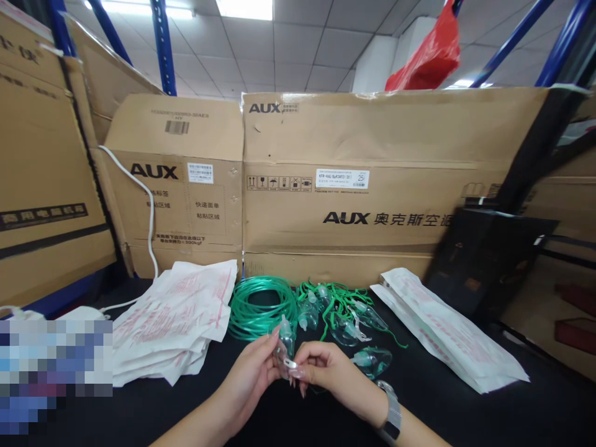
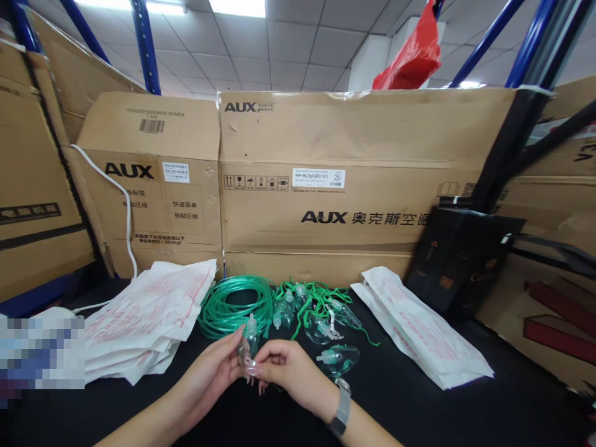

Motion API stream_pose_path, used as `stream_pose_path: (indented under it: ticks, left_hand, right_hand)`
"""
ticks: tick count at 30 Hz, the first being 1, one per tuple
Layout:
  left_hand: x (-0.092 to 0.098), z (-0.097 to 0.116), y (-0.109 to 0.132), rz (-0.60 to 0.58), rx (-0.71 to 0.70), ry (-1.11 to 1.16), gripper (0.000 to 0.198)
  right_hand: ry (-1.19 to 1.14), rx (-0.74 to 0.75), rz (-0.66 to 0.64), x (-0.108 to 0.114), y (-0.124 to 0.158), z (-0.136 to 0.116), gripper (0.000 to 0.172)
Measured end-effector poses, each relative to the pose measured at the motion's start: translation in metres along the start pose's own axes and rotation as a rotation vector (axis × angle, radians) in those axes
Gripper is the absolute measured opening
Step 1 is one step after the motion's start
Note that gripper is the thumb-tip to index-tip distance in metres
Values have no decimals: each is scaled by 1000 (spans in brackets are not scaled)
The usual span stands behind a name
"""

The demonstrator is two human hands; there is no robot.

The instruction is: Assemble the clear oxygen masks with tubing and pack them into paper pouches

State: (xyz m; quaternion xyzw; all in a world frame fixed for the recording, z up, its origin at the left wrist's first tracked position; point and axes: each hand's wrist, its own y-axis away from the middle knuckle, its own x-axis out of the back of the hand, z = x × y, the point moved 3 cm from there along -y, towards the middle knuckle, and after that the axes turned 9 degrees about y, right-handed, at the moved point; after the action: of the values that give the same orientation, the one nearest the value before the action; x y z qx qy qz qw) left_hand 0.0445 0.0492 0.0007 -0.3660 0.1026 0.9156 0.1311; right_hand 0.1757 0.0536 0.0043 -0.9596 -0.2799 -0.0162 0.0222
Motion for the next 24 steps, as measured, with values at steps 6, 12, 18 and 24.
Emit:
stream_pose_path:
  ticks: [6, 12, 18, 24]
  left_hand:
    - [-1, 1, 0, 5, -29, -110, 28]
    - [0, -1, -2, 3, -56, -160, 30]
    - [0, 2, -1, 25, -73, -179, 31]
    - [3, -1, -3, 18, -58, -199, 33]
  right_hand:
    - [65, 48, -37, 0, 3, -6, 18]
    - [90, 26, -79, -3, 4, -8, 19]
    - [145, -42, -26, -1, 3, -4, 27]
    - [141, -42, -32, 0, 3, -4, 28]
